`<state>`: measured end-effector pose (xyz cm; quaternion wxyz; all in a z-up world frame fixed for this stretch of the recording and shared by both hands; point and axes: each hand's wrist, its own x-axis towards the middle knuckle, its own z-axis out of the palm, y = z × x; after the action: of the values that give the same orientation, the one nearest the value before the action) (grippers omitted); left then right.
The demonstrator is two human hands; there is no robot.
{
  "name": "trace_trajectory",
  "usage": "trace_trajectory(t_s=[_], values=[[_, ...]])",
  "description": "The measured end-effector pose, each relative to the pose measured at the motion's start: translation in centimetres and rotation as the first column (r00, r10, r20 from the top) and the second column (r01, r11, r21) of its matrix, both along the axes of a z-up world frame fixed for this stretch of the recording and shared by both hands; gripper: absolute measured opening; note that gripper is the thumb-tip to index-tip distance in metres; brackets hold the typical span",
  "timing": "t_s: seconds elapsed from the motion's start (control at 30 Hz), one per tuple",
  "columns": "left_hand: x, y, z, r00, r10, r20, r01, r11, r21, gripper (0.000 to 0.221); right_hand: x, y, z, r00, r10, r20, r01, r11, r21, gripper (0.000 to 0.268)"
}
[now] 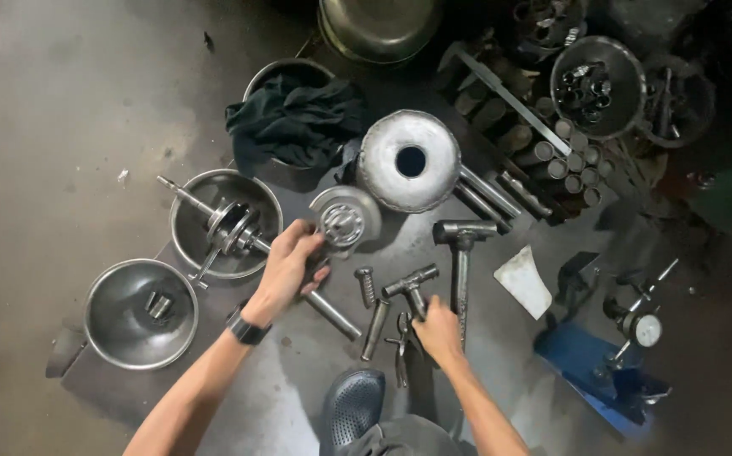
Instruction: Inspecting and measuring motorcycle crankshaft and engine components using a dial indicator.
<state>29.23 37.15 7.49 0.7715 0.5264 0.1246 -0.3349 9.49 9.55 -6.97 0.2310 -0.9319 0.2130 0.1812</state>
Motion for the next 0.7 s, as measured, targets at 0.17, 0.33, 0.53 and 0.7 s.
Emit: trace_trajectory(t_s=[0.17, 0.33, 0.53, 0.7], values=[[2.0, -1.0, -0.1, 0.998, -0.053, -0.033, 0.053, 0.999, -0.009, 0.019, -1.5, -2.3, 6.1, 0.941, -0.318, 0.119, 0.281, 0.926, 0.251, 0.038], [3.1, -1.3, -0.5, 0.995, -0.097, -0.017, 0.097, 0.995, -0.009, 0.024, 4.7, -1.1, 18.8, 0.819, -0.57, 0.063, 0.414, 0.664, 0.623, 0.039], [4.2, -1.2, -1.0, 0.975, -0.202, 0.088, 0.183, 0.965, 0.189, 0.031, 12.6, 1.2, 25.6, 0.887, -0.241, 0.393, 0.031, 0.882, 0.471, 0.05], [4.5, -1.1, -1.6, 0.983, -0.181, 0.042, 0.18, 0.983, 0.02, 0.035, 14.9, 2.9, 25.5, 0.78, 0.12, 0.614, -0.272, 0.949, 0.16, 0.05]])
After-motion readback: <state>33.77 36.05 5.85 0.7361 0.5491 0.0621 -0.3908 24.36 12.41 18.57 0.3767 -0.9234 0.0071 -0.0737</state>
